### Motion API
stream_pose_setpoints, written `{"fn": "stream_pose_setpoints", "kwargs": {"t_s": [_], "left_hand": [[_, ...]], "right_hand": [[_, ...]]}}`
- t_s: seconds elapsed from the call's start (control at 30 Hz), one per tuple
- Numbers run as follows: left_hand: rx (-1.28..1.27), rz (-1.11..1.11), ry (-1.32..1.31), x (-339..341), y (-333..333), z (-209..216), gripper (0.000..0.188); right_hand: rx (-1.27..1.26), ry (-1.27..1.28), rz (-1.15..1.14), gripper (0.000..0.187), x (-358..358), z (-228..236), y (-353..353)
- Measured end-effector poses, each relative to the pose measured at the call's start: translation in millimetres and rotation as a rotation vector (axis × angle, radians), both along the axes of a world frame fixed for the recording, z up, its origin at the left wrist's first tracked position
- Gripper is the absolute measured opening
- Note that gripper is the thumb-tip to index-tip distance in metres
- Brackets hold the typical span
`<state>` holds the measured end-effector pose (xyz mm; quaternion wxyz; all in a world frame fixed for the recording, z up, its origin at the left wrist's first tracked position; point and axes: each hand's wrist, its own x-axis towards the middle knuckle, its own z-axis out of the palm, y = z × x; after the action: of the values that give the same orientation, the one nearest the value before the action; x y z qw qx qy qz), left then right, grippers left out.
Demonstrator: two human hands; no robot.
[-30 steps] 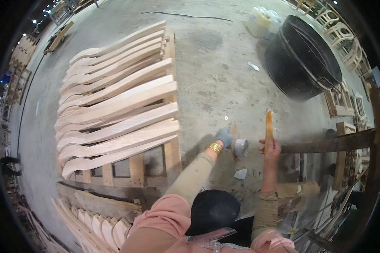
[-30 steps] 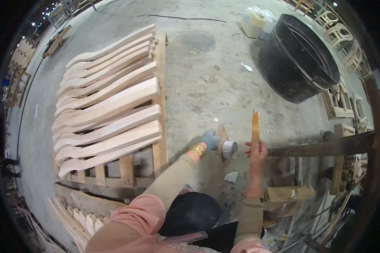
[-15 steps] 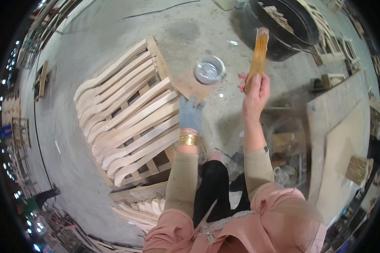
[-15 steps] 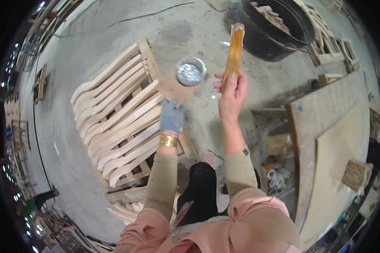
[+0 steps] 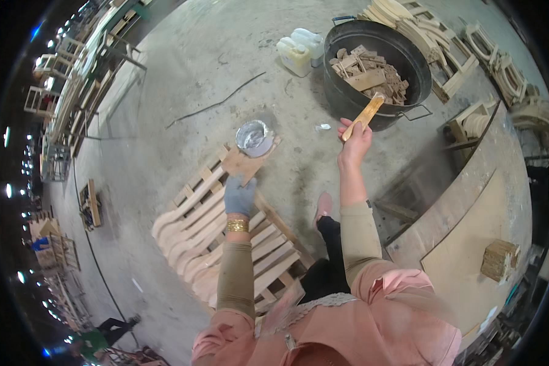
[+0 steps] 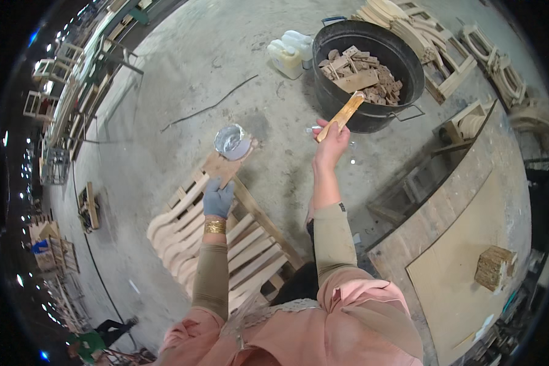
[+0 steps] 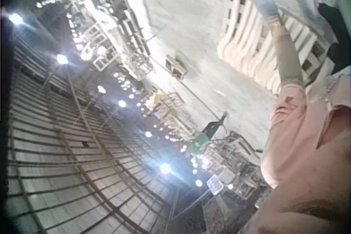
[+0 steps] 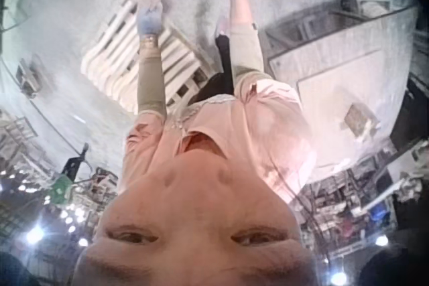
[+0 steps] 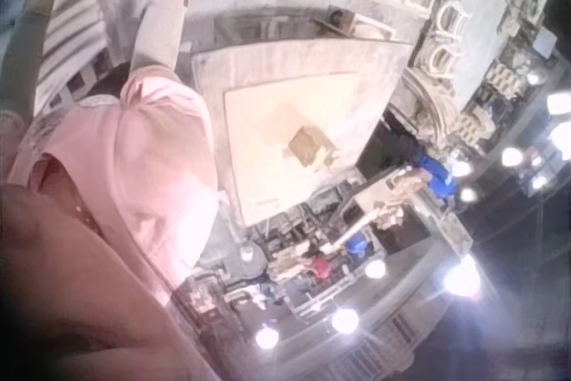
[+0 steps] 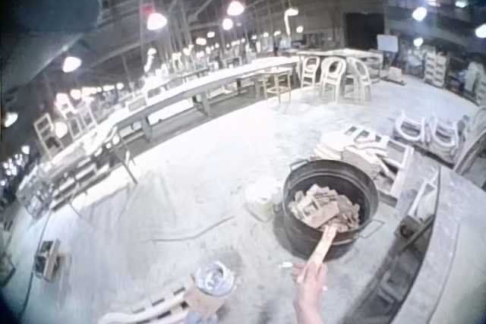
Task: The person mixes substances in a small container using a wooden stick, then pours liquid from a plastic jug into the container and continues mixing. The person also handles a green hose and a small metal canister.
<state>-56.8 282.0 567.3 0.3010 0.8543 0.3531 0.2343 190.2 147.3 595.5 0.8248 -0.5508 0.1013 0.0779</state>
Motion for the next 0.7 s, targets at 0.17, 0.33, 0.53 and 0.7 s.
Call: {"fn": "stream_pose_setpoints", "kwargs": {"t_s": [0.17, 0.33, 0.53, 0.7], "left_hand": [[0.027, 0.109, 0.505, 10.6, 101.5, 1.9, 0.037], [-0.655, 0.081, 0.225, 96.1, 127.9, -6.1, 0.037], [-1.12, 0.135, 0.105, 177.6, 227.0, 12.1, 0.039], [-1.211, 0.125, 0.087, 233.7, 362.3, 0.7, 0.041]], "right_hand": [[0.072, 0.039, -0.05, 0.015, 63.1, -1.2, 14.6], [-0.099, 0.132, -0.049, 0.012, 90.7, -5.0, 39.9], [-0.294, 0.142, 0.082, 0.023, 124.5, 48.0, 83.0], [-0.78, 0.125, -0.157, 0.024, 152.2, 40.8, 108.4]]}}
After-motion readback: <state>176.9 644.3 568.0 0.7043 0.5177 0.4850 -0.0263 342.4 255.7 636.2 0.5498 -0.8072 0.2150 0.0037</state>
